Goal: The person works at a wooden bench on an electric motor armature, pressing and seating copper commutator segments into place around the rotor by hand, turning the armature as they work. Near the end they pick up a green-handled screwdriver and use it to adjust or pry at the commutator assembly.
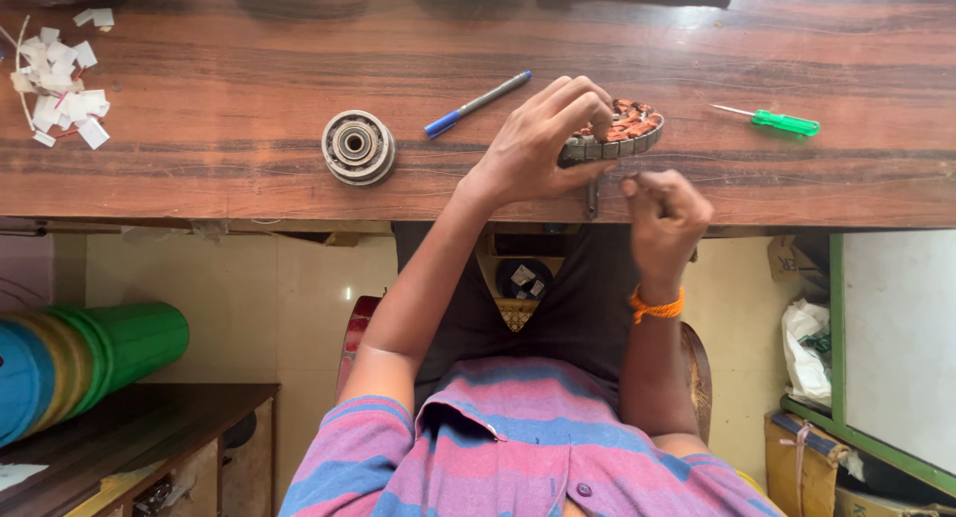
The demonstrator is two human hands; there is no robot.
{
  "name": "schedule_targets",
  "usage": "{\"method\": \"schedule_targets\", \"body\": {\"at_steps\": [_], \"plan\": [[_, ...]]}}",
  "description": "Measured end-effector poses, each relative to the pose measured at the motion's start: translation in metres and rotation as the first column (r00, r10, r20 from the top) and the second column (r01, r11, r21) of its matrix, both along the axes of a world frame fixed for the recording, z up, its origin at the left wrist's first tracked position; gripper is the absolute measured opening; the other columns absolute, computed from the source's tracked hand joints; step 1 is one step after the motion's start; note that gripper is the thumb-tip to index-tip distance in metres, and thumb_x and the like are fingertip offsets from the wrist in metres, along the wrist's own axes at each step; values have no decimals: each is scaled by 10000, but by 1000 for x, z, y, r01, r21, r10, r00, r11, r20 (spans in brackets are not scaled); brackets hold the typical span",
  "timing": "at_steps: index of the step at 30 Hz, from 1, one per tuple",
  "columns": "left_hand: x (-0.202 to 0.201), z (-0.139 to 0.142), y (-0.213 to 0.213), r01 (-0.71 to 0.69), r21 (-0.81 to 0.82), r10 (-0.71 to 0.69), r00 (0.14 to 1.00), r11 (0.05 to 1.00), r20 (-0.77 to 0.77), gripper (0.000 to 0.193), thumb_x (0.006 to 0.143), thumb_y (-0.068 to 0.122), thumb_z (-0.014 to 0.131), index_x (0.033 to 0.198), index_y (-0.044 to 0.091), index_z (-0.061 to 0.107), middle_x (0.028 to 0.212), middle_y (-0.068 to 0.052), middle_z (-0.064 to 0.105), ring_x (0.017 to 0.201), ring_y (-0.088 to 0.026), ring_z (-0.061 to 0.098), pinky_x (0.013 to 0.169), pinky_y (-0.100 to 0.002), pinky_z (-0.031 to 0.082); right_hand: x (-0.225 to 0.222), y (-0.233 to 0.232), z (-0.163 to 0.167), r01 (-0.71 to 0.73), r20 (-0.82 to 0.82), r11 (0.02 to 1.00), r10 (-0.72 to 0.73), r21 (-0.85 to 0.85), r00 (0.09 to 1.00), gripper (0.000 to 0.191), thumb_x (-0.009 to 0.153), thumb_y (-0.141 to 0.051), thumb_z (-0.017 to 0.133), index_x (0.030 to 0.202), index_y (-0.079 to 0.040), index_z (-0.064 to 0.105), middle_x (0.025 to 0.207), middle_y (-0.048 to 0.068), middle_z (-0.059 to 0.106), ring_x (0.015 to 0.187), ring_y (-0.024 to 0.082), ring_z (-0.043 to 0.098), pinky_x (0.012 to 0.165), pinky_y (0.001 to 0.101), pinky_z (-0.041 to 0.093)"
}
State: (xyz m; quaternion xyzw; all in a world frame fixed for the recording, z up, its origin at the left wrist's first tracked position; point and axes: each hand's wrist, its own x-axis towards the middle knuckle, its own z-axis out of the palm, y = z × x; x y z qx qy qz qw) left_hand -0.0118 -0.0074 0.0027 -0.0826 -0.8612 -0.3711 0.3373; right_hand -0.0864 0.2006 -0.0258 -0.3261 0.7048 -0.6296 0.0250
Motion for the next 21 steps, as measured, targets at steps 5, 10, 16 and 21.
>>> {"method": "schedule_targets", "body": {"at_steps": [5,10,16,21], "plan": [[-5,-8,3,-52,-24,50,997,998,-51,401,818,197,845,1054,103,535,1141,-35,617,1044,-242,622,892,-383,538,-28,3,33,18,-345,995,18,101,938,115,968,31,832,1015,-10,735,818,17,530,657,73,425,591,252,307],[-3,-5,6,-74,-33,72,996,997,-57,422,804,162,855,1063,81,533,1106,-44,611,992,-247,610,861,-392,526,-43,-17,60,-74,-416,981,144,180,898,87,981,16,835,1011,-8,756,803,21,540,650,70,399,563,255,296],[1,13,6,-96,-6,96,989,995,111,397,884,382,801,948,82,549,939,-77,603,876,-239,603,763,-405,503,-54,-43,71,-127,-344,971,192,202,919,78,1014,-18,824,1055,-29,758,887,13,635,731,43,543,610,247,395],[-25,25,17,-258,237,178,933,936,312,287,873,318,679,1020,86,595,892,-34,675,864,-192,667,760,-375,520,-59,-54,66,-13,-415,982,92,190,905,101,984,-39,861,1034,-18,776,835,15,627,676,73,464,619,261,347]]}}
